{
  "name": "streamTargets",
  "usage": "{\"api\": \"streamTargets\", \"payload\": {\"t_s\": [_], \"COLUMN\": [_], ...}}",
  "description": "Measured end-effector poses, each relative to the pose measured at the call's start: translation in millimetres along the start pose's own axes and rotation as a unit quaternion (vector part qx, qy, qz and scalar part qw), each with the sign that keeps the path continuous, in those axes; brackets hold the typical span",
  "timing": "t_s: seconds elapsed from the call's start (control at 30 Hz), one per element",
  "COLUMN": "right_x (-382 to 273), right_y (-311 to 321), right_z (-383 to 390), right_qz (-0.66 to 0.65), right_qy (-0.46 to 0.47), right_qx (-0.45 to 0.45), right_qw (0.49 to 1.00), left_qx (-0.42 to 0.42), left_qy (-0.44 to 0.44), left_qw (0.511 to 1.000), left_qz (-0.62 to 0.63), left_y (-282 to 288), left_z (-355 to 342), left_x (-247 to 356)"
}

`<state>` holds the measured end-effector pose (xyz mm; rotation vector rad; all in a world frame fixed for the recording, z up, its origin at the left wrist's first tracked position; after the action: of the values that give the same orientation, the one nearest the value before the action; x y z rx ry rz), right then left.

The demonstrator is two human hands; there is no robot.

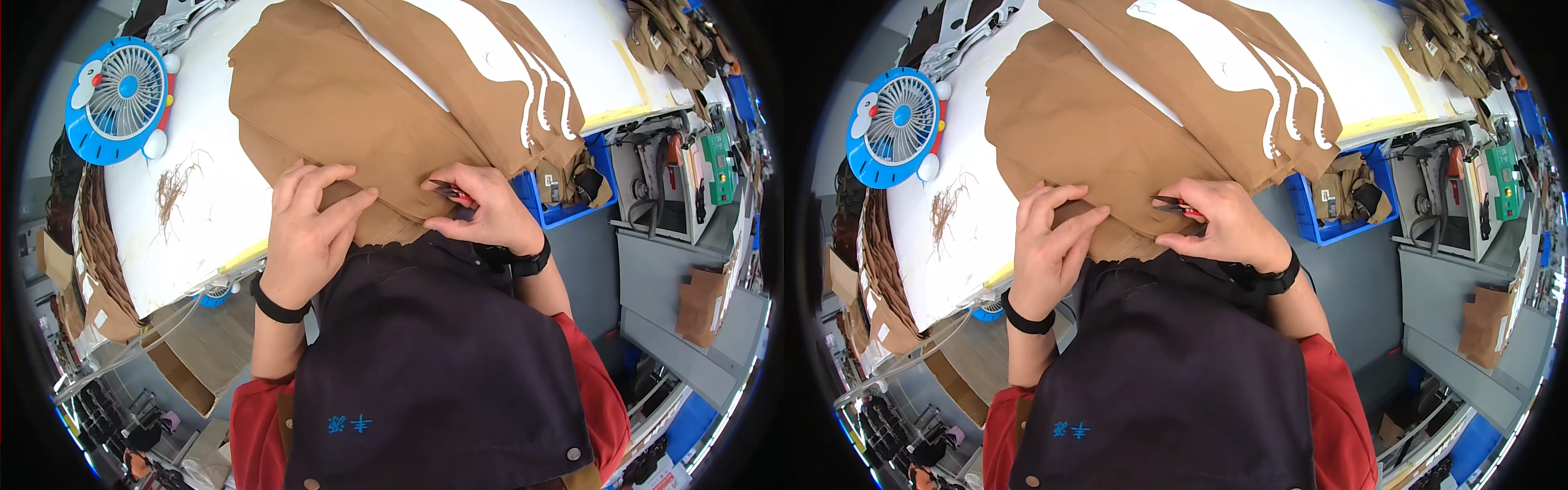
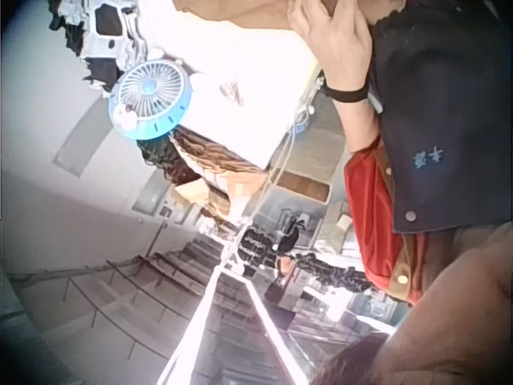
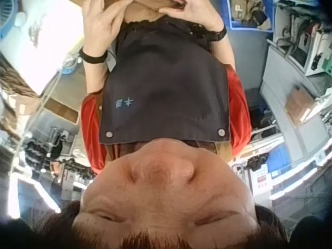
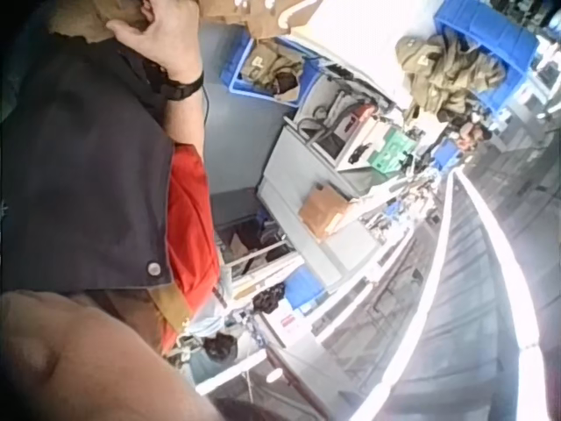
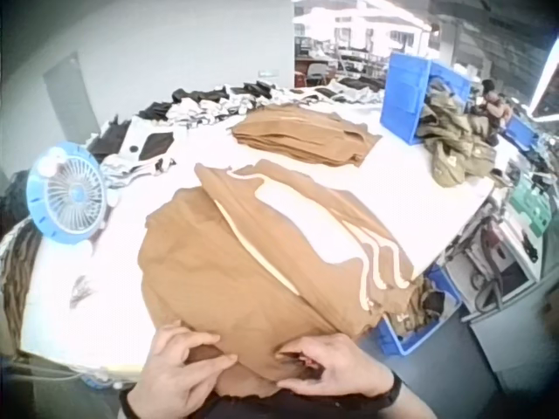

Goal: Trimming threads and excess material from leather pieces using snips at a workshop station.

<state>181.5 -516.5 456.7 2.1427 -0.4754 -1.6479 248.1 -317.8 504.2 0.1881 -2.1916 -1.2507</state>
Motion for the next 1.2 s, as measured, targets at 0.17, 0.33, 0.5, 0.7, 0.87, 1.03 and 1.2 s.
{"api": "streamTargets", "payload": {"t_s": [0.17,0.33,0.5,0.7,0.87,1.03,1.2], "right_x": [10.9,-10.3,9.1,19.9,11.9,-12.3,-11.6], "right_y": [-3.0,-6.8,-1.8,-3.4,-12.7,-20.4,-13.8], "right_z": [3.3,-5.7,-16.4,-11.7,-9.1,-22.1,-35.3], "right_qz": [0.017,0.112,-0.068,-0.228,-0.248,-0.017,-0.026], "right_qy": [0.037,0.115,-0.012,-0.111,-0.133,-0.009,0.004], "right_qx": [0.024,0.051,0.052,0.033,0.007,0.038,0.032], "right_qw": [0.999,0.986,0.996,0.967,0.959,0.999,0.999], "left_qx": [-0.016,-0.010,-0.015,-0.002,0.024,0.041,0.051], "left_qy": [-0.011,-0.014,-0.048,-0.023,-0.001,0.018,0.016], "left_qw": [1.000,1.000,0.999,1.000,1.000,0.999,0.999], "left_qz": [0.012,0.005,0.013,0.010,0.011,0.001,0.001], "left_y": [-2.1,-1.8,2.0,-4.4,-0.8,-3.5,-0.9], "left_z": [0.8,-3.4,-4.4,-13.8,-12.1,-13.3,-16.4], "left_x": [1.0,-0.3,0.7,2.2,2.1,-3.3,-9.7]}}
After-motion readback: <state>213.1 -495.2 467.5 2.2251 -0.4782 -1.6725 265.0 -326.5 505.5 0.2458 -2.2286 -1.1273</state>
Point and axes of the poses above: each hand's wrist, its own z-axis away from the middle knuckle, its own y-axis out of the back of the hand, x = y × z, the point moved 6 cm from there along -z, towards the middle knuckle, and after that the axes turned 3 degrees about z, right-handed, at the moved point
